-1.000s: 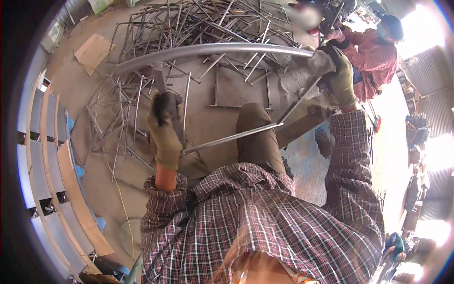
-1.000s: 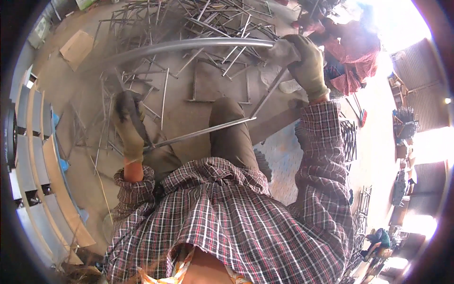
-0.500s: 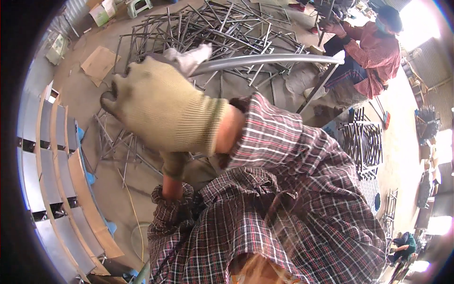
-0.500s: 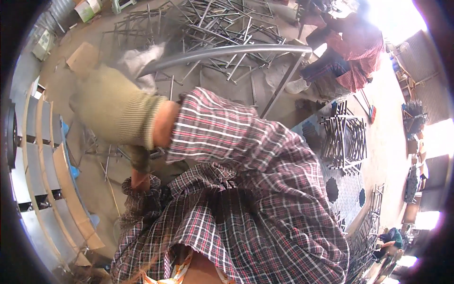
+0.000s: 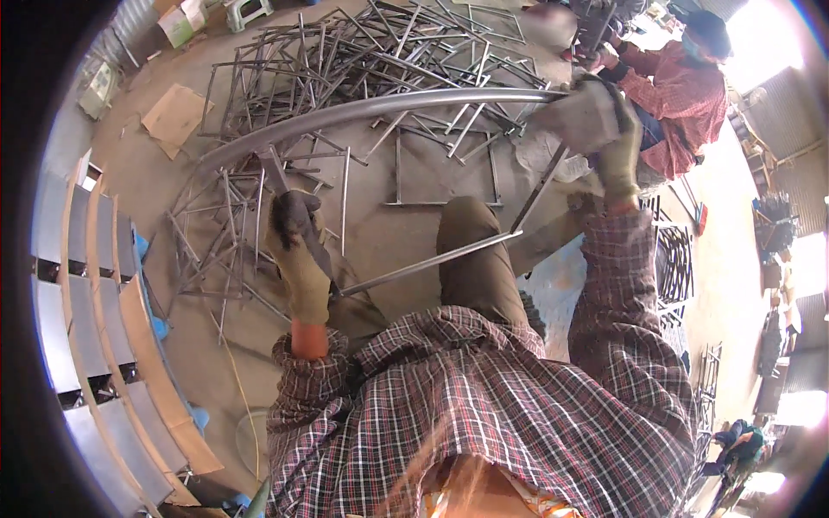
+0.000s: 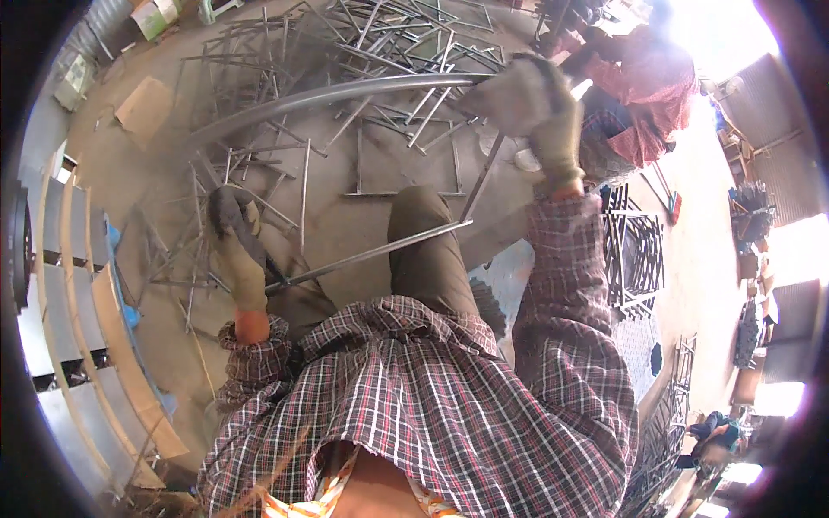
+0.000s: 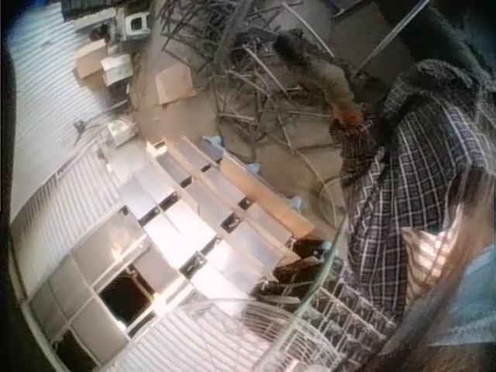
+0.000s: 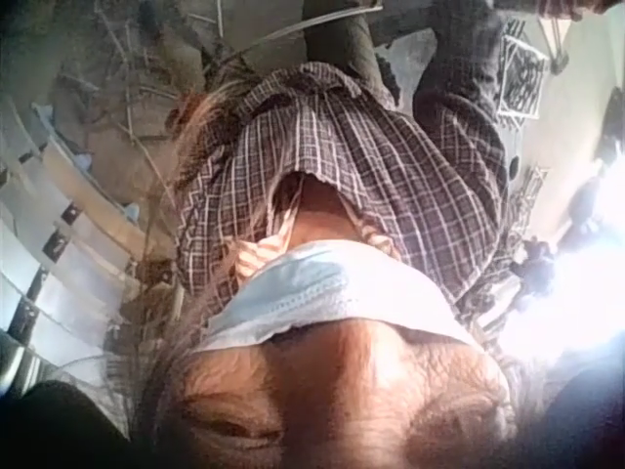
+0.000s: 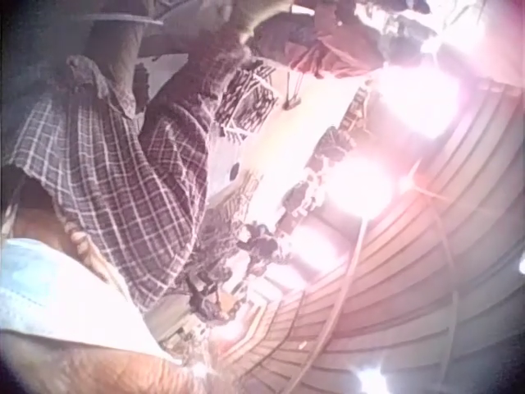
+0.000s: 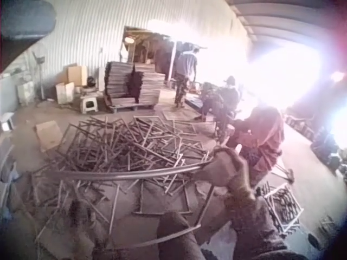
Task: The recorder is cleaning and polishing metal furniture frames using steel wool and a cloth.
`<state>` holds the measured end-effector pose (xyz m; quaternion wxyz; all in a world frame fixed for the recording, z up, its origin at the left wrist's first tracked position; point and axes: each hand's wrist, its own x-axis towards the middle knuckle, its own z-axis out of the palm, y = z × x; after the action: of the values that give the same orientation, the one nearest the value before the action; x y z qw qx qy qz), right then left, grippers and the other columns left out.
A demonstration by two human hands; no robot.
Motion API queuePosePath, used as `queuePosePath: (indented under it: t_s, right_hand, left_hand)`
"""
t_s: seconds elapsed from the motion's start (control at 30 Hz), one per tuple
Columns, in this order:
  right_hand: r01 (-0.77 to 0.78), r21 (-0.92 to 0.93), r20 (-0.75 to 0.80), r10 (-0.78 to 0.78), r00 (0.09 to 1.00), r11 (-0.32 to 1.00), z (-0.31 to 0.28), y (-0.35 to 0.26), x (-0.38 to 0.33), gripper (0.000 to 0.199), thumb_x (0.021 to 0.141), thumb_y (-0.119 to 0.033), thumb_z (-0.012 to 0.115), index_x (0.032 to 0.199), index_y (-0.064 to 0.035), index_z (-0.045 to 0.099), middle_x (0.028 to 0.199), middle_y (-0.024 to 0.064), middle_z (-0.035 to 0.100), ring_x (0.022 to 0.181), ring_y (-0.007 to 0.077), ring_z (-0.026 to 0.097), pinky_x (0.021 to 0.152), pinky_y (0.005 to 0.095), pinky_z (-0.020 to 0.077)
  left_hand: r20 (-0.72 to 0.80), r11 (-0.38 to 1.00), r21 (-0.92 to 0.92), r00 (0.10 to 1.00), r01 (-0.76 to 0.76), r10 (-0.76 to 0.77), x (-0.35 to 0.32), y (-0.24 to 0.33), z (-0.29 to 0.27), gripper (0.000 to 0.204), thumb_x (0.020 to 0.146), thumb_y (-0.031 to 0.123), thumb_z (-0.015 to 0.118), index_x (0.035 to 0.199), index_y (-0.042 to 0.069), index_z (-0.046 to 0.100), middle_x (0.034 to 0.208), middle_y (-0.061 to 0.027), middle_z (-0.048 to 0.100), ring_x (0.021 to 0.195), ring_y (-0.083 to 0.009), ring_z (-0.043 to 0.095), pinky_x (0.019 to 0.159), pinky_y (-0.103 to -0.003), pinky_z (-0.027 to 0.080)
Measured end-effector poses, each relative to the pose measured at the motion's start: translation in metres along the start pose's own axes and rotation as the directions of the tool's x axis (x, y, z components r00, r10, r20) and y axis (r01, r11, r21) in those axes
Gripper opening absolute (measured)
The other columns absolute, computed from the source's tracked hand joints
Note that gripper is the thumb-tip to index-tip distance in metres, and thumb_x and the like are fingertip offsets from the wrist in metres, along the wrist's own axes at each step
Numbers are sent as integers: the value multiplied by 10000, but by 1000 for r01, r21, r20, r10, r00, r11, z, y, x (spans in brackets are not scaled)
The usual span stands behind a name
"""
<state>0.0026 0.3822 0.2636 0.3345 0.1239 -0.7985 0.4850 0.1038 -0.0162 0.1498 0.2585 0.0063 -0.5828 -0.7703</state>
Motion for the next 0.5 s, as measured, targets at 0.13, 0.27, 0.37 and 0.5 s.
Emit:
queuePosePath:
  t_s: [0.13,0.27,0.37,0.5]
  right_hand:
    - [-29,-53,-223,17,975,998,-56,13,3,279,912,-142,561,1142,10,605,1070,90,655,946,155,641,779,260,530]
    - [101,20,-145,-97,985,995,-22,-8,-8,321,889,-56,566,1197,32,571,1111,106,641,961,137,628,769,265,534]
    - [278,-258,16,-284,959,925,-13,19,-2,394,840,-139,633,1186,41,574,993,107,658,837,155,636,691,265,519]
    - [301,-69,-111,-307,945,951,-15,39,9,352,798,-237,692,1048,4,634,908,35,653,772,183,619,660,290,496]
  left_hand:
    - [-77,996,25,993,88,-86,4,12,16,315,973,374,473,969,65,531,774,6,495,620,-79,453,523,-220,319]
    - [-94,994,104,995,27,-17,-1,-3,8,334,970,396,484,951,65,523,755,6,486,608,-80,443,511,-221,298]
    - [-14,999,-15,999,-33,33,-4,11,17,514,868,572,592,889,77,456,694,18,416,573,-57,372,483,-215,275]
    - [25,999,2,998,-50,50,-7,13,18,516,876,565,590,860,71,441,697,3,400,573,-71,376,471,-219,271]
